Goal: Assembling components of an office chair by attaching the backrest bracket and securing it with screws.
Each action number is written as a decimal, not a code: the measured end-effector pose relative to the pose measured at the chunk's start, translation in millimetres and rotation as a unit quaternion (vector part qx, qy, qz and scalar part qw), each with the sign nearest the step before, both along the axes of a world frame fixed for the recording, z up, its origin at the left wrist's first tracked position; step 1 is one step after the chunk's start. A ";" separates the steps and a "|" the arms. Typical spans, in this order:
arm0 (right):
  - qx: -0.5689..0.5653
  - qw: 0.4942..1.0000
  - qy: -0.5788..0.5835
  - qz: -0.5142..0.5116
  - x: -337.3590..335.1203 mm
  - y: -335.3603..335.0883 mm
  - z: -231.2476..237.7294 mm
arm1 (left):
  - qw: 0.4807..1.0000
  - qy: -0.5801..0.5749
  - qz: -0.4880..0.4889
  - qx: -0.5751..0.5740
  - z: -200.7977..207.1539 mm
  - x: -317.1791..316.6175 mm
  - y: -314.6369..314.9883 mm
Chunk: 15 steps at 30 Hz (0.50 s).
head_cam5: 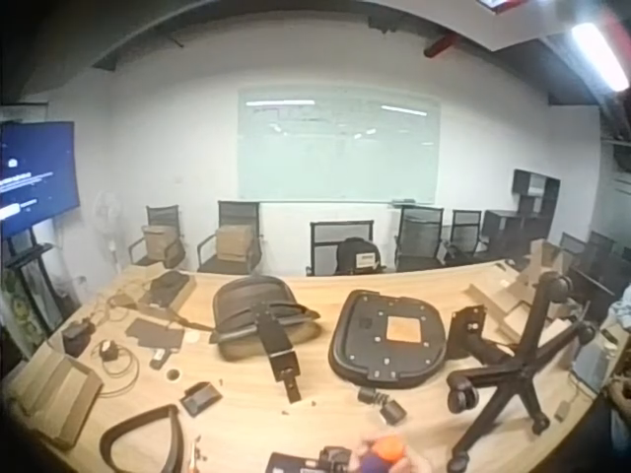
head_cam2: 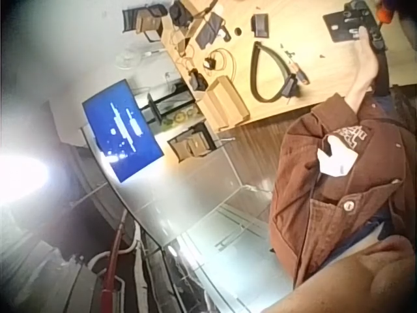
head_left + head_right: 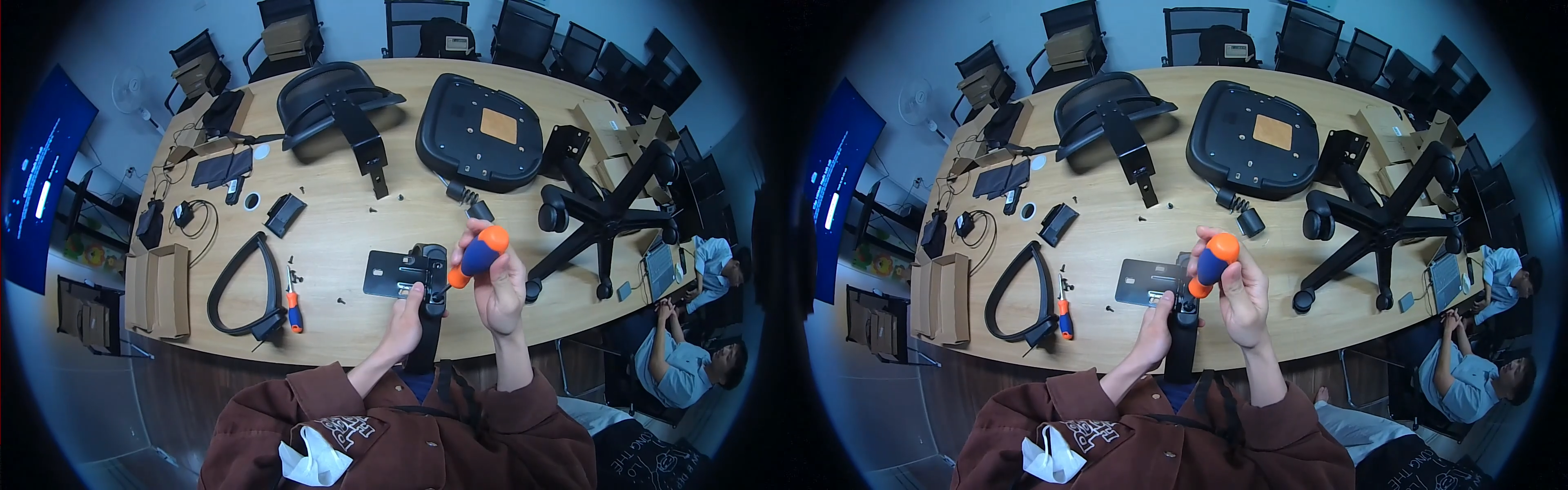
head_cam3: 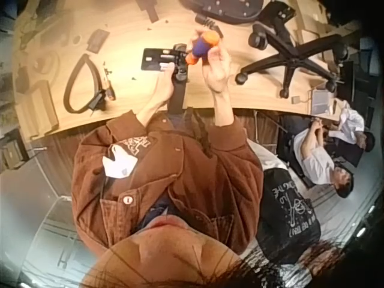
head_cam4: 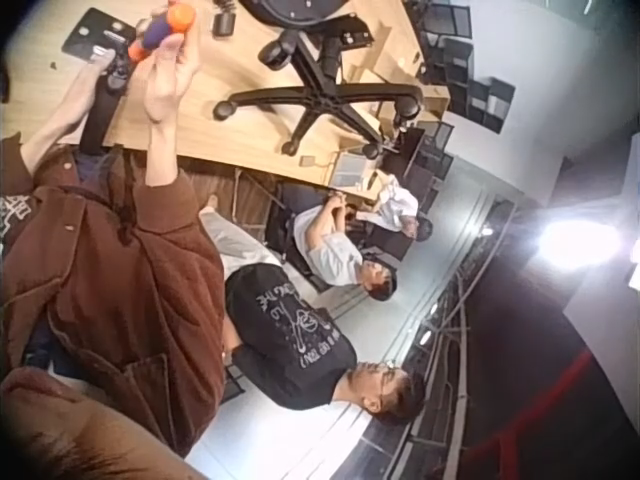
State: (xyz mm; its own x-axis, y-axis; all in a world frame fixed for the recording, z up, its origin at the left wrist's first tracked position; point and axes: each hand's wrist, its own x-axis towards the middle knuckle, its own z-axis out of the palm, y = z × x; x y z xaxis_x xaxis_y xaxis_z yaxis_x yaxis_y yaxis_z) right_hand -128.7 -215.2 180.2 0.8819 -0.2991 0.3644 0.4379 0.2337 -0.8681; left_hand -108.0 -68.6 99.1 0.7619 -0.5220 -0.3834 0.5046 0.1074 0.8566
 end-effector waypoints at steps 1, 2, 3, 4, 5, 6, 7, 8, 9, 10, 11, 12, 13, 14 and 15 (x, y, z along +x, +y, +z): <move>0.039 0.999 0.000 0.019 0.0 3.0 2.9 | 1.000 -0.012 0.000 -0.004 3.4 0.0 -1.1; 0.039 0.999 0.001 0.018 -0.3 4.9 5.1 | 1.000 -0.023 -0.001 -0.008 4.9 0.0 -1.8; 0.067 0.997 -0.011 0.034 -0.7 6.4 7.1 | 1.000 -0.022 -0.001 -0.008 -1.1 0.1 -1.1; 0.094 0.994 -0.023 0.052 -0.9 7.9 10.8 | 0.999 -0.043 -0.023 0.006 -6.6 1.1 1.2; 0.094 0.994 -0.023 0.053 -0.9 7.9 16.0 | 0.997 -0.063 -0.044 0.019 -11.7 1.7 2.8; 0.137 0.989 -0.035 0.039 -0.5 6.5 21.9 | 0.997 -0.063 -0.043 0.019 -16.7 1.7 3.6; 0.180 0.982 -0.046 0.025 -0.5 4.7 24.0 | 0.996 -0.068 -0.045 0.022 -17.5 2.7 4.0; 0.180 0.982 -0.046 0.025 -2.8 -1.1 22.2 | 0.996 -0.073 -0.047 0.024 -18.0 3.3 4.4; 0.085 0.996 -0.029 -0.016 -6.6 -10.5 19.3 | 0.996 -0.073 -0.047 0.024 -18.3 3.7 4.8; -0.010 0.998 -0.013 -0.057 -8.3 -16.3 19.0 | 0.996 -0.071 -0.043 0.024 -17.6 4.1 5.1; -0.162 0.980 0.016 -0.116 -8.4 -19.5 20.6 | 0.997 -0.069 -0.040 0.024 -16.8 4.5 5.6; -0.301 0.944 0.039 -0.130 -5.0 -18.5 23.6 | 0.997 -0.069 -0.038 0.024 -15.5 4.4 6.1; -0.345 0.926 0.113 -0.108 -7.2 -14.6 21.6 | 0.999 -0.044 -0.026 0.013 -10.1 3.3 4.5; -0.385 0.900 0.186 -0.083 -11.3 -10.4 16.1 | 1.000 -0.018 -0.013 0.002 -7.2 2.5 3.1; -0.409 0.880 0.231 -0.073 -15.2 -8.7 5.6 | 0.999 -0.046 -0.006 0.003 -7.8 1.1 2.2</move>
